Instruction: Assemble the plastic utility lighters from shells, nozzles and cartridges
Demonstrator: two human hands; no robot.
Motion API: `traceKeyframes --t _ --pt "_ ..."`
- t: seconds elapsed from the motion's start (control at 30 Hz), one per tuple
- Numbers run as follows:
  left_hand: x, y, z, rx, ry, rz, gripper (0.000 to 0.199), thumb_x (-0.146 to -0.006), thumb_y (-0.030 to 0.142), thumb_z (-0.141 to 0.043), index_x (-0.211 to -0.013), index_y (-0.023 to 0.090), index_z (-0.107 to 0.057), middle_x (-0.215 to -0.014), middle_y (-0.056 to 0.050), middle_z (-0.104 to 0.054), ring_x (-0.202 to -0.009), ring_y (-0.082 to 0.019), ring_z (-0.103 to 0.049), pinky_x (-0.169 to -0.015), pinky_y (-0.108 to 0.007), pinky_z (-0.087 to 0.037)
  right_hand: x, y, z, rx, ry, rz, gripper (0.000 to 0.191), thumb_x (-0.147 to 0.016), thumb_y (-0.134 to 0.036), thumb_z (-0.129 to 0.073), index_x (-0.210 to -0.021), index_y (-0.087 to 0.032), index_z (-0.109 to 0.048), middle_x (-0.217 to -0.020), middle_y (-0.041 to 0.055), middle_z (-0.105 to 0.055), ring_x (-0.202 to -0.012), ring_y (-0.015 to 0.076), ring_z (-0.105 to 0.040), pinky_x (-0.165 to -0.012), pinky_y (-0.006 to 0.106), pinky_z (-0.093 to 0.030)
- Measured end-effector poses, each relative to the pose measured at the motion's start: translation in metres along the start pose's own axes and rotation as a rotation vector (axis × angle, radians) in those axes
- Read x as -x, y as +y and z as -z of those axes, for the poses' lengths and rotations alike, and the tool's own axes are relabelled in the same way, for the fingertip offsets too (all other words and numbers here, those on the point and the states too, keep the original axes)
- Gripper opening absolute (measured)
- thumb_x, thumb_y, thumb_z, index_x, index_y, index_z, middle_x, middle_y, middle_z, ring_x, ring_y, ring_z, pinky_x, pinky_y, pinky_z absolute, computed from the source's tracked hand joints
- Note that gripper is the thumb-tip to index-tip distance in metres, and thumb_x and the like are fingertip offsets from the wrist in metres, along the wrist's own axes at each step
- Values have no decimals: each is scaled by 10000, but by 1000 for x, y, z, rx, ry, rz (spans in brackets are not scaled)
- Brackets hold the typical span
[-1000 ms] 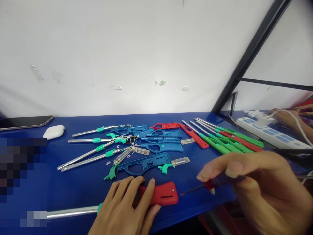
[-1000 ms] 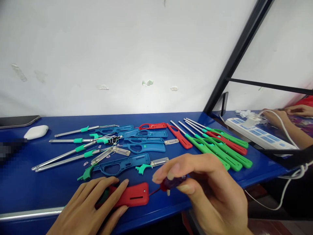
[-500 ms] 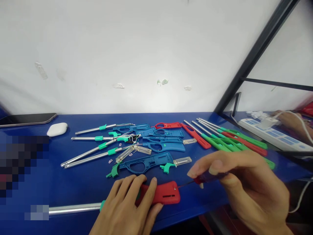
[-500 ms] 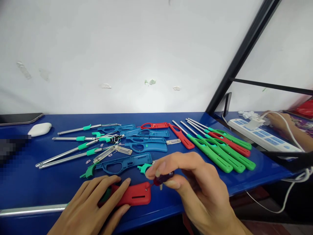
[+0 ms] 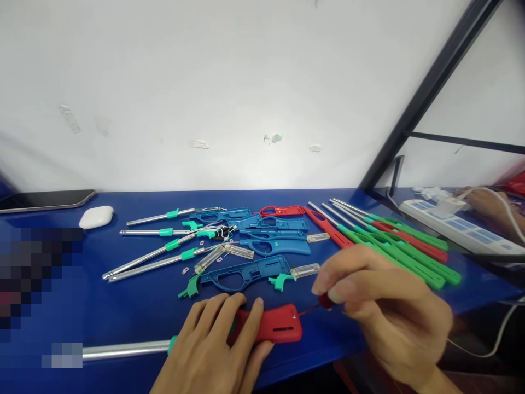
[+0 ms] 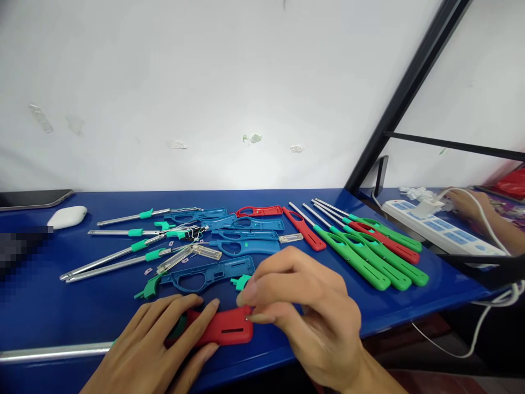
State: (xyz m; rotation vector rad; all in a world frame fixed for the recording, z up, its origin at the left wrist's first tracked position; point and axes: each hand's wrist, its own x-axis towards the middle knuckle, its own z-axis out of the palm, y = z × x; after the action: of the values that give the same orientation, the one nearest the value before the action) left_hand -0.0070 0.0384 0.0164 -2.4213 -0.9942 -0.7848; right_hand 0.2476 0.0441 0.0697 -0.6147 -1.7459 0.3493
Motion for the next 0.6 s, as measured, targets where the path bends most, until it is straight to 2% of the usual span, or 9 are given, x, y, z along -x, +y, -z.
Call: traceKeyframes --t 0.07,0.17,0.23,0.33,0.4,0.5,0.6 --pt "-1 0 0 6 0 6 382 -1152 355 -411 -1299 242 -745 -1140 -62 -829 -956 -256 -799 -768 -382 -645 -1 1 -4 43 27 -17 175 -1046 -298 -742 -1192 -342 -827 -947 -1 -823 -820 195 -746 -679 317 -647" --pt "-2 1 2 21 -2 23 382 -1154 351 -406 -1293 244 -745 -1128 -55 -827 -955 -252 -796 -774 -384 -642 -1 -1 -7 35 -6 -93 307 -1062 -234 -702 -1320 -371 -797 -1138 13 -840 -997 218 -783 -808 345 -670" --pt "-2 2 2 19 -4 16 385 -1155 351 -401 -1296 245 -743 -1128 -54 -826 -958 -253 -796 -776 -384 -640 -1 -2 -9 -22 13 -111 365 -1060 -181 -694 -1348 -387 -781 -1092 0 -844 -951 198 -781 -776 321 -666" --pt "0 2 2 7 -5 12 386 -1157 366 -402 -1296 246 -741 -1135 -58 -825 -961 -258 -792 -778 -387 -638 2 -3 -10 -23 86 -80 342 -986 -231 -820 -1293 -381 -813 -928 -9 -767 -813 177 -712 -663 292 -627" --pt "1 2 1 11 -5 16 385 -1157 373 -403 -1295 246 -739 -1134 -57 -824 -962 -257 -790 -780 -387 -639 3 -3 -9 3 37 -79 328 -1026 -258 -771 -1332 -375 -800 -1013 22 -760 -857 194 -713 -680 311 -630" --pt "1 2 1 21 -17 17 386 -1159 378 -401 -1311 252 -733 -1139 -53 -823 -967 -254 -788 -784 -384 -642 1 -5 -6 -9 -70 -50 367 -1093 -164 -623 -1368 -353 -777 -1073 34 -785 -886 187 -736 -711 301 -640" --pt "0 2 1 14 -23 12 380 -1159 370 -406 -1325 253 -727 -1156 -55 -824 -978 -252 -787 -786 -375 -639 -2 -7 -4 55 -18 20 321 -1011 -163 -765 -1284 -323 -819 -973 9 -735 -838 158 -713 -698 254 -632"
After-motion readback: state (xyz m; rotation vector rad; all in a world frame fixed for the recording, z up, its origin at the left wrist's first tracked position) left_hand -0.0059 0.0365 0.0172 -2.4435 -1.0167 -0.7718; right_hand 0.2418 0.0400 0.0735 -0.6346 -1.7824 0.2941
